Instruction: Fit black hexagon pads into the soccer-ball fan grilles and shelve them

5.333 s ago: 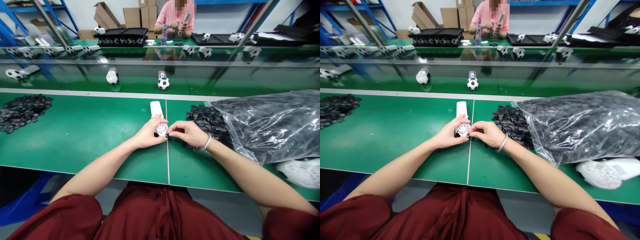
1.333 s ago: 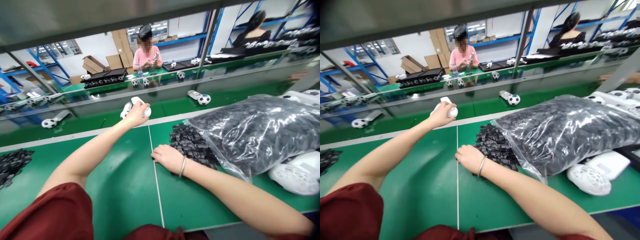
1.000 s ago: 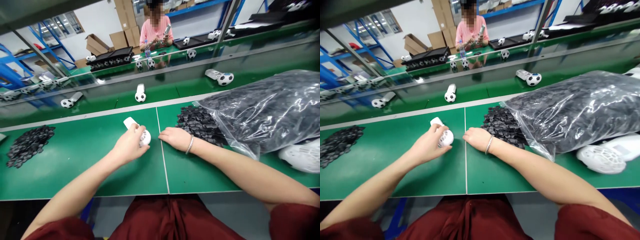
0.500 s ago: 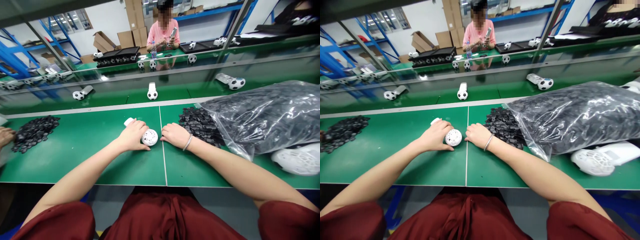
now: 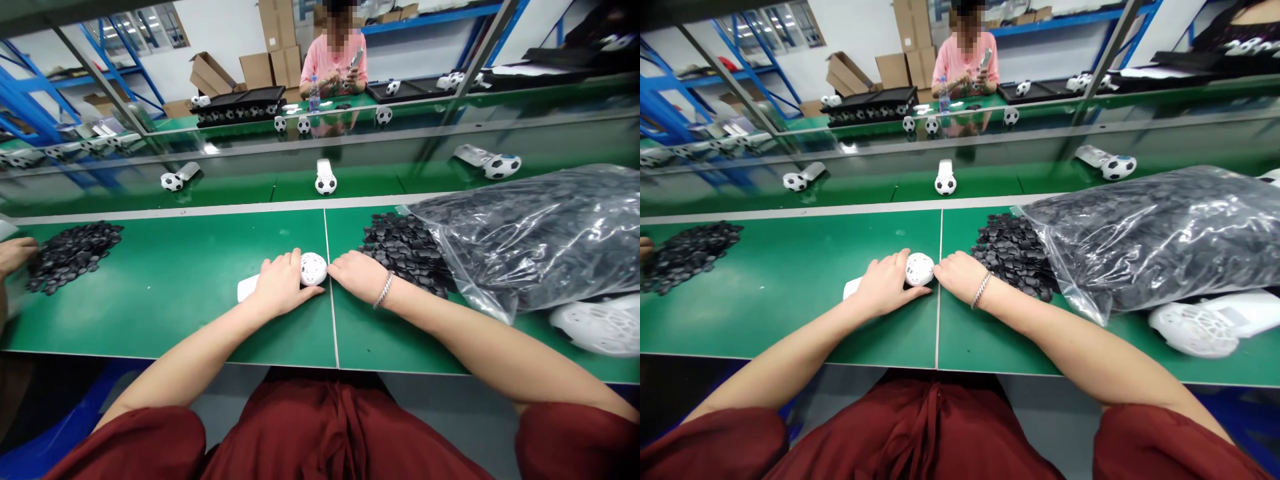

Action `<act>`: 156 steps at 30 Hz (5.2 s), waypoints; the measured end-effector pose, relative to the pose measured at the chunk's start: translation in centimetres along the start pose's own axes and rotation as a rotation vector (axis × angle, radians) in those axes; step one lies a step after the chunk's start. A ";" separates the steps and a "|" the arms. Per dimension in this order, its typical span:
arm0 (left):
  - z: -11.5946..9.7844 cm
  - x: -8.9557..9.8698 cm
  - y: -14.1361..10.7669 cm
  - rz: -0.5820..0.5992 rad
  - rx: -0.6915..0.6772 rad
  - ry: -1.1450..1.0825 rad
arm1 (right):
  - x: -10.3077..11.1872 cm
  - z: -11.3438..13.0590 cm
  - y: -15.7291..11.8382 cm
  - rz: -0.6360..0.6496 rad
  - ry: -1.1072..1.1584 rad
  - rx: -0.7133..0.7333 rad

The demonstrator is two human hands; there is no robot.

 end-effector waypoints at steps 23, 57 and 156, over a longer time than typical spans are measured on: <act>2.2 0.6 2.4 0.072 -0.007 -0.090 | 0.0 -7.9 -1.7 -0.359 1.217 -0.300; 0.4 1.0 2.1 -0.031 -0.142 -0.280 | -0.8 -3.7 -0.6 -0.033 -0.028 -0.123; -1.8 0.3 1.6 0.040 -0.360 -0.294 | 2.4 -2.4 -1.7 -0.059 0.602 -0.063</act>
Point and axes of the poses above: each hand's wrist, its own y-axis towards the middle knuckle, its own x-axis out of the back of the hand, z = x × y, the point moved 10 cm from there along y, towards the middle knuckle, and after that the axes turned 11 degrees about -y, right-handed, at the moved point
